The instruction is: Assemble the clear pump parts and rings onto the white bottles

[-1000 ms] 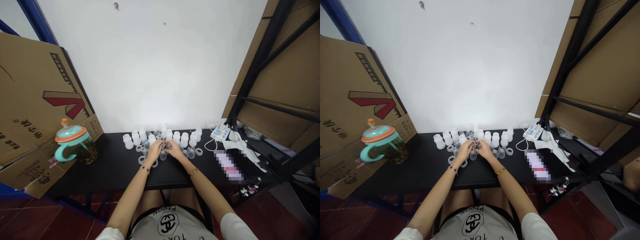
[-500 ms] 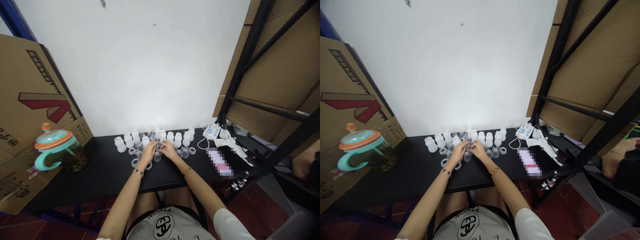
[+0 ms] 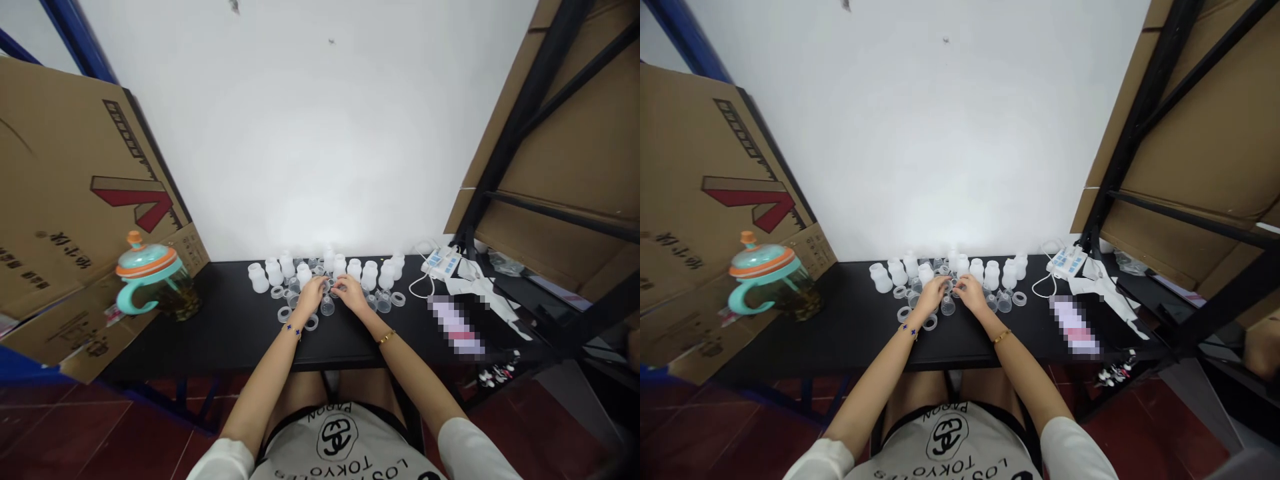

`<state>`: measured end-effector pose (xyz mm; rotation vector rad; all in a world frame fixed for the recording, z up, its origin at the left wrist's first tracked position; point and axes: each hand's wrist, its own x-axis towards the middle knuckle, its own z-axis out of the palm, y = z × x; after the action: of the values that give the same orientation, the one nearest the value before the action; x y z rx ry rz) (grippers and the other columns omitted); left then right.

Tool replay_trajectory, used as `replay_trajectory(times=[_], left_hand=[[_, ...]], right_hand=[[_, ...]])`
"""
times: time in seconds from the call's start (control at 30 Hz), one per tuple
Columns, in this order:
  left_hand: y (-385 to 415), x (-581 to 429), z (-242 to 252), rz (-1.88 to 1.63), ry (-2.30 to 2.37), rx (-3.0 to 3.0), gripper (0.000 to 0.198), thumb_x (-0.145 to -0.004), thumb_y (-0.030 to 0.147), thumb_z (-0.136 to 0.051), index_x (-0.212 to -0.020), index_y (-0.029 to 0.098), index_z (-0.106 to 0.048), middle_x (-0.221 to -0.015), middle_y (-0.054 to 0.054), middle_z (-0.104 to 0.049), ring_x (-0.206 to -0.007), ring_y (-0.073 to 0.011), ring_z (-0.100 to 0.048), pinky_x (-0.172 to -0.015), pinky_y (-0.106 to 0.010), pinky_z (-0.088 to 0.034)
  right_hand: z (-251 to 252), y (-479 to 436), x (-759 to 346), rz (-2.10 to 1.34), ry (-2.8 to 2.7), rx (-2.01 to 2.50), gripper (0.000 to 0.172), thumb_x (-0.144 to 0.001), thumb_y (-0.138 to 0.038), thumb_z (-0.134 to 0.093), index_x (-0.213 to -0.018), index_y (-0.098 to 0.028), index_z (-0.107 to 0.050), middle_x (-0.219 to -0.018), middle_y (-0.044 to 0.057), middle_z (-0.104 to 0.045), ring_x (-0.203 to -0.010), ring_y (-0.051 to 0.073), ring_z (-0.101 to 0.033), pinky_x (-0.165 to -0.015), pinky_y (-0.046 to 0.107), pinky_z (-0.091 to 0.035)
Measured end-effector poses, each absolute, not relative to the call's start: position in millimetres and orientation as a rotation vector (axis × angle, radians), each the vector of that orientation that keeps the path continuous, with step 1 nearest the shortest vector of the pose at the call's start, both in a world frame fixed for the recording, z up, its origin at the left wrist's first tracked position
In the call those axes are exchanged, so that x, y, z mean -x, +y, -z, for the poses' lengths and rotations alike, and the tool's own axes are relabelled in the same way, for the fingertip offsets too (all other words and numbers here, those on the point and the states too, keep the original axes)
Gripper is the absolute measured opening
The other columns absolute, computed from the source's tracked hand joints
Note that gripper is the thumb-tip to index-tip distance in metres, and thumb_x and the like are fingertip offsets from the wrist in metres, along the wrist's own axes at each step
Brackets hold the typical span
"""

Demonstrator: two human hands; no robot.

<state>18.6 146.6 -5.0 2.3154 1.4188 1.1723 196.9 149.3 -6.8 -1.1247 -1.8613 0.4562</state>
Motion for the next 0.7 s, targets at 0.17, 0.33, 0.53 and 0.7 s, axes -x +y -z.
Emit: replay_trajectory(times=[0.17,0.33,0.53,0.7], left_hand=[[144.1,-19.2,1.6,-1.22,1.419,-2.259,0.032,-0.088,0.005,-0.05,-0.112,0.017,-0.068,-0.115,-0.01,-0.069,-0.109,-0.0231,-0.063,-0.1,-0.037,-0.049],[138.8,-19.1,-1.7,-1.25,1.437,-2.18,0.025,-0.09,0.01,-0.05,-0.106,0.017,-0.067,-0.107,-0.009,-0.069,-0.099,-0.0222,-0.065,-0.092,-0.034,-0.049],[133.0,-19.8,-6.4,-1.248,1.437,-2.115,0.017,-0.09,0.016,-0.052,-0.102,0.02,-0.063,-0.091,-0.004,-0.069,-0.074,-0.0188,-0.064,-0.076,-0.029,-0.048],[132.7,-20.5,-6.9,-1.264,1.43,-2.08,0.012,-0.09,0.018,-0.053,-0.099,0.02,-0.061,-0.093,-0.004,-0.069,-0.07,-0.0181,-0.063,-0.074,-0.03,-0.047]], right_hand=[[6.1,151.6,-198.4,-0.451,-1.854,1.062,0.008,-0.082,-0.026,-0.071,-0.076,-0.021,-0.069,-0.1,0.008,-0.069,-0.088,0.022,-0.066,-0.076,0.034,-0.055],[5.9,152.6,-199.0,-0.442,-1.834,1.038,0.012,-0.083,-0.031,-0.07,-0.076,-0.022,-0.068,-0.093,0.007,-0.07,-0.08,0.021,-0.064,-0.075,0.034,-0.053],[3.0,149.2,-198.0,-0.441,-1.806,1.051,0.015,-0.083,-0.035,-0.067,-0.081,-0.021,-0.07,-0.083,0.005,-0.072,-0.076,0.022,-0.065,-0.073,0.033,-0.05],[-0.3,145.0,-197.4,-0.486,-1.8,1.061,0.019,-0.085,-0.04,-0.063,-0.082,-0.022,-0.07,-0.079,0.003,-0.073,-0.074,0.022,-0.067,-0.072,0.032,-0.05]])
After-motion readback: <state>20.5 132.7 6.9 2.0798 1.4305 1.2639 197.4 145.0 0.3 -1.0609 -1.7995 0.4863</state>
